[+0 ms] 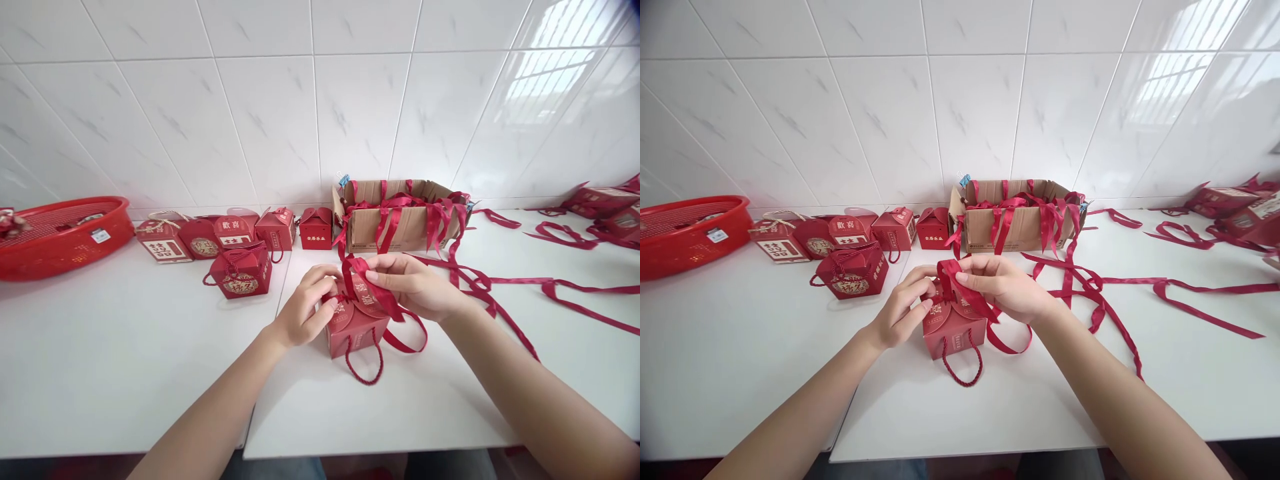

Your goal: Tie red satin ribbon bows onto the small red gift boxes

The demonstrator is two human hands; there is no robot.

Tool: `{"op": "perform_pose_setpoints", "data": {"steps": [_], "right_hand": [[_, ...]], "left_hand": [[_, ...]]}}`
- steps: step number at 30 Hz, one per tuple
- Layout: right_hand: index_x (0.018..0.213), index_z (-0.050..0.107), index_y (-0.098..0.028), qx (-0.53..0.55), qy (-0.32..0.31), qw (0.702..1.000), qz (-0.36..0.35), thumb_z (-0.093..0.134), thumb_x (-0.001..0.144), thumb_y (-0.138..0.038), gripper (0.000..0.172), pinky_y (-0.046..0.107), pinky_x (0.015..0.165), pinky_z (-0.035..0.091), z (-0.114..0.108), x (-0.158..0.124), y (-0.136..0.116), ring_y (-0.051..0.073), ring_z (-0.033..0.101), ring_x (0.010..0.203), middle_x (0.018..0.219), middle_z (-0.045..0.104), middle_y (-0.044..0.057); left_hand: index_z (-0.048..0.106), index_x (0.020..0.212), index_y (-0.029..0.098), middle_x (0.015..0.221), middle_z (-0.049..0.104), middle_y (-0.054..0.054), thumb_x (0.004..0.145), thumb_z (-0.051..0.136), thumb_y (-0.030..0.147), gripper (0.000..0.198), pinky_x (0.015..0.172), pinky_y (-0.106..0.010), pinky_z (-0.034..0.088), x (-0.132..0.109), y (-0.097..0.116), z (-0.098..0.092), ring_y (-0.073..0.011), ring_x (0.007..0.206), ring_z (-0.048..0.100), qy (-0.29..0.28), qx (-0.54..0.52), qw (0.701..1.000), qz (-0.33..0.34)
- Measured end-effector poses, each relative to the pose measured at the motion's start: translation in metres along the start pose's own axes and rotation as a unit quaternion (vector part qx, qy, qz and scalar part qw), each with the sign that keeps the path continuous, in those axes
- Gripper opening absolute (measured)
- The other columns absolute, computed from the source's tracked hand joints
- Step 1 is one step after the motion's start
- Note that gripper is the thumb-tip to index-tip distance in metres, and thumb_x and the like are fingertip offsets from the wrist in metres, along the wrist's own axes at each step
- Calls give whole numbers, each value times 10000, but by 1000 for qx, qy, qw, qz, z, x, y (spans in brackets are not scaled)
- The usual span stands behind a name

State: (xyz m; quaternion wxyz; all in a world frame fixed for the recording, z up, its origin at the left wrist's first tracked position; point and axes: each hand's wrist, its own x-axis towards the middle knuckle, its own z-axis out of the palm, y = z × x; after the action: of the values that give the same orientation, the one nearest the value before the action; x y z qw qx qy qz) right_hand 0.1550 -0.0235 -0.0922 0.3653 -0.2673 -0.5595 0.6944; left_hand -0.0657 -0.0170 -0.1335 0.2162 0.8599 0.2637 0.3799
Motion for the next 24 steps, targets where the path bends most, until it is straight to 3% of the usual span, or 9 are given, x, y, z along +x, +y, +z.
{"op": "perform_pose_setpoints", "data": {"steps": [3, 5, 8, 11, 16, 21, 24], "right_hand": [[954, 640, -171, -60, 17, 998, -7, 643, 825, -290, 175, 251, 673, 500, 9, -3, 4, 126, 617, 739, 822, 650, 32], [913, 614, -172, -111, 55, 992, -16, 670, 798, -311, 189, 233, 610, 483, 15, -3, 6, 116, 595, 690, 783, 635, 20], [878, 589, -172, -188, 128, 972, -55, 684, 773, -342, 222, 249, 612, 482, 23, -1, 12, 131, 592, 701, 801, 637, 27], [927, 606, -171, -266, 172, 946, -67, 667, 774, -381, 267, 280, 617, 483, 28, 1, 16, 154, 593, 692, 790, 657, 38], [1040, 679, -209, -353, 176, 916, -74, 631, 799, -392, 306, 268, 613, 457, 28, 1, 20, 136, 548, 635, 713, 656, 5], [828, 729, -206, -324, 171, 928, -73, 618, 807, -395, 221, 271, 643, 461, 27, 2, 24, 158, 584, 724, 808, 680, 26], [803, 716, -209, -315, 174, 928, -93, 648, 785, -380, 185, 291, 697, 464, 27, 2, 26, 179, 594, 795, 876, 681, 35]], "left_hand": [[539, 992, 173, 1132, 531, -103, 875, 452, 256, 168, 995, -410, 344, 2, 5, 4, -243, 1121, 462, 62, -12, 998, 5], [549, 1091, 178, 1130, 557, -93, 901, 456, 305, 247, 983, -390, 369, 4, 9, 8, -229, 1105, 492, 90, -56, 994, -30], [611, 997, 175, 1046, 613, -73, 900, 497, 349, 229, 861, -320, 453, 7, 16, 13, -195, 982, 566, 129, -126, 978, -109], [654, 860, 171, 910, 642, -46, 861, 577, 306, 156, 785, -274, 472, 8, 20, 15, -165, 874, 591, 166, -127, 969, -133], [688, 885, 191, 908, 616, -36, 858, 583, 261, 129, 768, -253, 485, 9, 19, 16, -142, 870, 588, 180, -117, 972, -92], [707, 844, 205, 990, 571, -56, 837, 608, 302, 138, 767, -265, 505, 9, 16, 12, -159, 925, 575, 176, -111, 971, -118], [704, 832, 200, 1024, 563, -71, 829, 611, 315, 148, 818, -298, 500, 9, 16, 9, -192, 1005, 556, 153, -137, 970, -133]]}}
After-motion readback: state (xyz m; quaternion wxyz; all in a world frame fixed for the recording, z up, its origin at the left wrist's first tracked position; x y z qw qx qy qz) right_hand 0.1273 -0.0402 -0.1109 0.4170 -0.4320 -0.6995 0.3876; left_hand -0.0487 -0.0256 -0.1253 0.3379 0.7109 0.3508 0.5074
